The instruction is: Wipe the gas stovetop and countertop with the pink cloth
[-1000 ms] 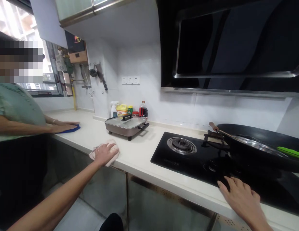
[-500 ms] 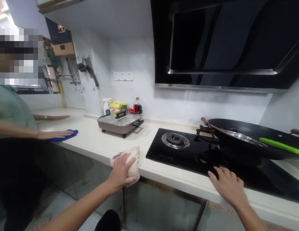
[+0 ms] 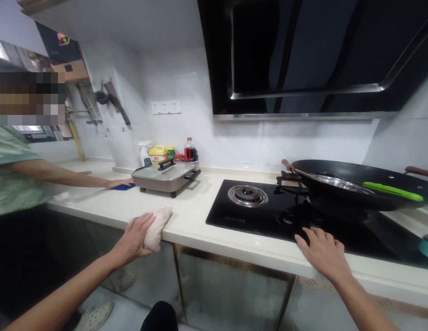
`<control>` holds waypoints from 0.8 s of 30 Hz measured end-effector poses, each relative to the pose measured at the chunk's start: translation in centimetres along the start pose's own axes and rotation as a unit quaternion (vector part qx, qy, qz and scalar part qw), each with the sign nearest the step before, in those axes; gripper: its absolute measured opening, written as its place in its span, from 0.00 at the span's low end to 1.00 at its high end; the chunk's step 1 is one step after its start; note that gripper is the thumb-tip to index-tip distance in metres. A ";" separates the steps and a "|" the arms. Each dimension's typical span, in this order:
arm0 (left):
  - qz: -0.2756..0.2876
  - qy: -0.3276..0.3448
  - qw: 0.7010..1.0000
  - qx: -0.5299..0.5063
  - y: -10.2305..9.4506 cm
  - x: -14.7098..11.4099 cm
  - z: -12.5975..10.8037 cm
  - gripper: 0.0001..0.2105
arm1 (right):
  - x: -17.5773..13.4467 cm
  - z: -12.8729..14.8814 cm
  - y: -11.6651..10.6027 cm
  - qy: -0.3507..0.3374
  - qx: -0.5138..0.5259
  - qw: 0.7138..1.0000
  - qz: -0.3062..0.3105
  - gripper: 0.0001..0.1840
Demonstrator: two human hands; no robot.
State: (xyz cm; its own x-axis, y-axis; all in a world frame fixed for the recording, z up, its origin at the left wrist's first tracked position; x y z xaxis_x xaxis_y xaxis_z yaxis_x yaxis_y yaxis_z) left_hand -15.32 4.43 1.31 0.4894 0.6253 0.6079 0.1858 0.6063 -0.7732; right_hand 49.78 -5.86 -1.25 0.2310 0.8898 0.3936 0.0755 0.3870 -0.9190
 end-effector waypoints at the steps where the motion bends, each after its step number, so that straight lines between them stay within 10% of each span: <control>1: 0.006 -0.002 1.000 0.005 0.1 -0.1 0.8 0.51 | 0.0 0.0 0.0 0.001 0.001 1.000 0.002 0.41; 13: -0.019 -0.053 0.998 0.026 0.1 1.0 0.8 0.39 | 0.1 0.1 -0.1 0.009 0.012 1.000 -0.002 0.41; 18: -0.052 -0.007 0.999 0.012 0.7 2.2 -5.8 0.41 | 0.2 -0.1 0.1 0.017 0.037 0.999 0.004 0.41; 24: -0.116 0.038 0.989 -0.086 2.5 4.5 -19.6 0.40 | 0.0 0.0 -0.2 0.022 0.028 0.999 0.006 0.41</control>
State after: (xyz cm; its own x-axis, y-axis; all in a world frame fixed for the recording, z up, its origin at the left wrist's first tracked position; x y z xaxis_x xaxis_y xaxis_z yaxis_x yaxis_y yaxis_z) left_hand 4.04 -0.82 -1.41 0.4778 0.4363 0.7624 0.4394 0.6328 -0.6376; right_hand 49.81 -5.95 -1.03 0.2749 0.8833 0.3797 0.0188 0.3899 -0.9207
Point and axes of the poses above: each hand's wrist, its own x-axis towards the middle knuckle, its own y-axis out of the palm, z = x × y, the point moved 10 cm from there along x, towards the middle knuckle, and after that the axes turned 6 degrees about -y, right-handed, at the moved point
